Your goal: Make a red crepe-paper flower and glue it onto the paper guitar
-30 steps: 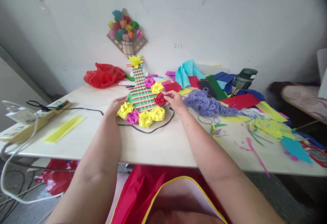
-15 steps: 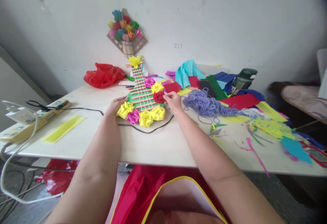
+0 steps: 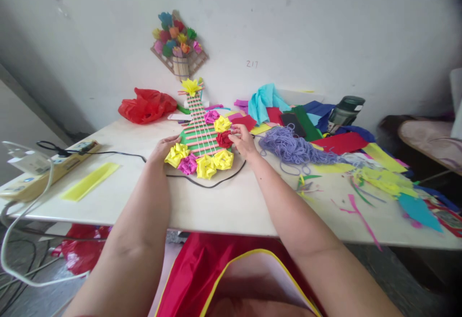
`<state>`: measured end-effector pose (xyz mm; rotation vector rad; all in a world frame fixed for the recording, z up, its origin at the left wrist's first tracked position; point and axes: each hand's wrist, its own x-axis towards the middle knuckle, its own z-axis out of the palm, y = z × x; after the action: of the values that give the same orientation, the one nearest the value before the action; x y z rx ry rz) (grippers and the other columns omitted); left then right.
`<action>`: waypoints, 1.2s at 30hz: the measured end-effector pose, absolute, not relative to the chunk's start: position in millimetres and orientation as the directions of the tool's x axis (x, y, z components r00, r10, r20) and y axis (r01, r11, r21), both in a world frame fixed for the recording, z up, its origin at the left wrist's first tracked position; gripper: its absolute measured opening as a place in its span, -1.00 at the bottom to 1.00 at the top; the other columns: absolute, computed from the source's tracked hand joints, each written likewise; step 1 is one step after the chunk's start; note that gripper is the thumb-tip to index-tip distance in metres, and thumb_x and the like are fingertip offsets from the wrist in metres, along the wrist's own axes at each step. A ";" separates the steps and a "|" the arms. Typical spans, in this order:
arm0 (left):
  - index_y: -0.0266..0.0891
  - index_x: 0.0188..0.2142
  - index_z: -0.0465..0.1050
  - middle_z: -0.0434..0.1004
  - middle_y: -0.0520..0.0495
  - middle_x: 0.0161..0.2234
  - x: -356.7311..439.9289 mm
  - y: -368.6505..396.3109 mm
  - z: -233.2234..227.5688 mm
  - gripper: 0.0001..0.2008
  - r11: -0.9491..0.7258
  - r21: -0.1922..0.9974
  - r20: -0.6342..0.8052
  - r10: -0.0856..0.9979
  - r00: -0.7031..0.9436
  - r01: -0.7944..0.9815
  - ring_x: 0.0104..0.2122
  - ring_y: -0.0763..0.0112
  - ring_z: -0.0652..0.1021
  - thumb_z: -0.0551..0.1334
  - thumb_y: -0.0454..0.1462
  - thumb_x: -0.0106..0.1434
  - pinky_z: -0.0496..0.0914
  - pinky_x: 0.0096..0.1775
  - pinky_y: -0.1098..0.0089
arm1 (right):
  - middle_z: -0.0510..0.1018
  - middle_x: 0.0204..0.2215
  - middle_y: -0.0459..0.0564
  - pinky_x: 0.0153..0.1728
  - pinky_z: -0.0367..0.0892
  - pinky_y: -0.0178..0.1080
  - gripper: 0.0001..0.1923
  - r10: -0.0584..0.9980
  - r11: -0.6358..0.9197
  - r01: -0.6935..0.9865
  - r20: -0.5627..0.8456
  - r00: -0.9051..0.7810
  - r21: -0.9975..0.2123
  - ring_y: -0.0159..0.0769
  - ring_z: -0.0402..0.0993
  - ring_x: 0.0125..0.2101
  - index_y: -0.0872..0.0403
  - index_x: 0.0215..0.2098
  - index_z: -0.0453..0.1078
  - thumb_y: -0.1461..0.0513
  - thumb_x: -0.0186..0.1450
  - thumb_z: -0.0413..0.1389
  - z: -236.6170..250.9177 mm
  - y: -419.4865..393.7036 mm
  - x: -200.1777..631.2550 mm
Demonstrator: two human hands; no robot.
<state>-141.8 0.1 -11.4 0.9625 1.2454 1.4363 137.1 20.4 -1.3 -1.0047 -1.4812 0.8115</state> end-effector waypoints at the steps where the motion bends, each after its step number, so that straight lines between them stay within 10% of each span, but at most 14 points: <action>1: -0.37 -0.06 0.57 0.67 -0.15 -0.39 -142.0 0.3 -11.6 -0.64 -0.006 0.986 -0.030 0.976 -0.214 -0.168 -0.41 0.25 0.66 0.35 -0.37 0.12 0.55 -0.38 0.42 | 0.51 -0.27 -0.05 -0.15 0.43 -0.15 -0.65 0.910 0.413 0.170 0.414 -0.027 -0.895 -0.27 0.46 -0.26 0.01 -0.15 0.37 0.20 0.07 0.21 -1.4 20.7 137.2; 7: -0.38 -0.06 0.57 0.67 -0.15 -0.42 -141.4 0.7 -10.2 -0.62 0.005 0.986 -0.040 0.977 -0.208 -0.166 -0.47 0.28 0.65 0.39 -0.35 0.09 0.55 -0.40 0.43 | 0.50 -0.37 -0.10 -0.12 0.41 -0.11 -0.65 0.897 0.436 0.254 0.438 -0.053 -0.863 -0.28 0.45 -0.31 0.05 -0.23 0.40 0.25 -0.01 0.28 -6.6 28.7 137.6; 18: -0.38 -0.05 0.57 0.67 -0.17 -0.39 -139.5 -1.0 -8.6 -0.62 0.004 0.988 -0.037 0.976 -0.216 -0.152 -0.40 0.22 0.67 0.37 -0.36 0.10 0.56 -0.34 0.39 | 0.51 -0.44 -0.15 -0.55 0.30 -0.35 -0.74 0.982 0.167 -0.072 0.172 -0.074 -0.983 -0.37 0.46 -0.46 0.06 -0.34 0.37 0.26 -0.01 0.27 4.2 17.6 140.2; 36: -0.36 -0.03 0.57 0.68 -0.18 -0.37 -135.9 -1.7 -8.9 -0.56 -0.020 0.988 -0.011 0.980 -0.199 -0.154 -0.37 0.17 0.68 0.42 -0.30 0.06 0.58 -0.30 0.35 | 0.54 -0.35 -0.12 -0.47 0.35 -0.34 -0.71 0.981 0.193 -0.085 0.190 0.044 -0.978 -0.38 0.46 -0.41 0.06 -0.30 0.36 0.23 -0.01 0.25 -2.1 25.7 136.5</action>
<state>-135.9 -1.7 -8.9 0.9942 1.2328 1.4269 136.5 25.7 -2.1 -1.0197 -1.2039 1.0824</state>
